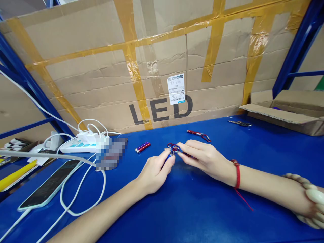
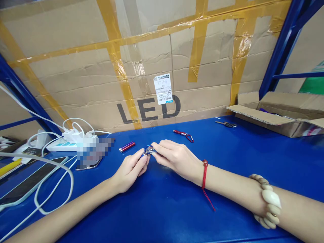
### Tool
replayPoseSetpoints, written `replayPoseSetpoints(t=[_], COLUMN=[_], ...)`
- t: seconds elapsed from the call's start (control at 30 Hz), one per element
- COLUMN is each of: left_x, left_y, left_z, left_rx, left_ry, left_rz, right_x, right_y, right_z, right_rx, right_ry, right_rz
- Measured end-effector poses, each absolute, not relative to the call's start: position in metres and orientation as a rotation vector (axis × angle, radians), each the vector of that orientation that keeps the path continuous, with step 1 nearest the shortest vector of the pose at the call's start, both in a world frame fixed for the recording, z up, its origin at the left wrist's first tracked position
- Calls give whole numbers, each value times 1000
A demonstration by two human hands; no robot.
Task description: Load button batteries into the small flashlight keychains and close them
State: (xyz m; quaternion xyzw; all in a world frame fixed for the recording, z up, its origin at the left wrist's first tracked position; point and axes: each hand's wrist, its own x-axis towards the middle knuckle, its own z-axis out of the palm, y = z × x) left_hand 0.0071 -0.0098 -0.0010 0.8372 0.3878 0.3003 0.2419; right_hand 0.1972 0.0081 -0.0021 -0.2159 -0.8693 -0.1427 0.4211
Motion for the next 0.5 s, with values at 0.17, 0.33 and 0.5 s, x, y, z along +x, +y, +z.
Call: replayPoseSetpoints(t=[0.17, 0.33, 0.5], left_x=[8, 8, 8], left_y=[-9, -6, -3], left_z=[-2, -1, -3], left_rx=[2238, 2296, 2382], left_ry=[1214, 1264, 1251], left_rz=[1019, 1085, 998], right_x=[202, 201, 197], right_y=[14, 12, 8], right_z=[-5, -4, -2], right_rx=[-633, -773, -776], right_ry=[-2237, -2203, -2154], right_rz=[-54, 377, 777])
